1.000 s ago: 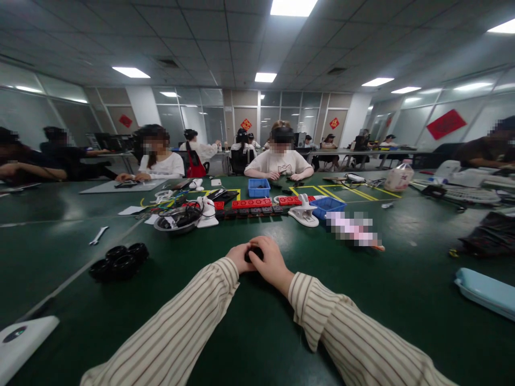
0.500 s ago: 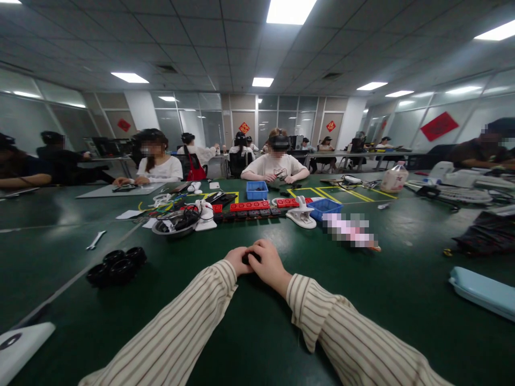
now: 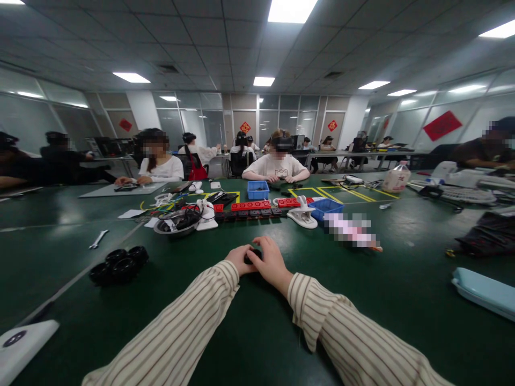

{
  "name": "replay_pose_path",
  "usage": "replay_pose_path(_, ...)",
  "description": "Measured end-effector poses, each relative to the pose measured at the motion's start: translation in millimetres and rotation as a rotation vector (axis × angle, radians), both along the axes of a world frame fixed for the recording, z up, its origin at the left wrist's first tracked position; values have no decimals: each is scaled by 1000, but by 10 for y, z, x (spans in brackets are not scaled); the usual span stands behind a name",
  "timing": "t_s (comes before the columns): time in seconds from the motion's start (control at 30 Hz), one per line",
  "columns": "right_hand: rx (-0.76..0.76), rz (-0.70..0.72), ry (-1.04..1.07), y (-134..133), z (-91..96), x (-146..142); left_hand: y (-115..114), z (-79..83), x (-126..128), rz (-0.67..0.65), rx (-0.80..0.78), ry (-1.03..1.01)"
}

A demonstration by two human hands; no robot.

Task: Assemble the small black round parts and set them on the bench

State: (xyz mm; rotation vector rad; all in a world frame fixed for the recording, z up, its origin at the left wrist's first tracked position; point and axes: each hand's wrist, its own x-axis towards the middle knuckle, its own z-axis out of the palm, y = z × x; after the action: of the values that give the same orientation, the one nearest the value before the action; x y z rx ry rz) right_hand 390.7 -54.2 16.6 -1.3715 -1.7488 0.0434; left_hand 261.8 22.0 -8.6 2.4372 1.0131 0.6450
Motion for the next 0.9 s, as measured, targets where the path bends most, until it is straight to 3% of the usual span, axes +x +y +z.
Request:
replay_pose_path(0.13,-27,-6,-31,14,-19,11,-21,26,17,7,0,9)
replay_pose_path(0.63,-10,193,-44,-46,46,-26,32,6,-11,-44,-67,-10)
replay_pose_path(0.9,8,40,0,-17,14,9,-10,30,-10,-27,-30,1)
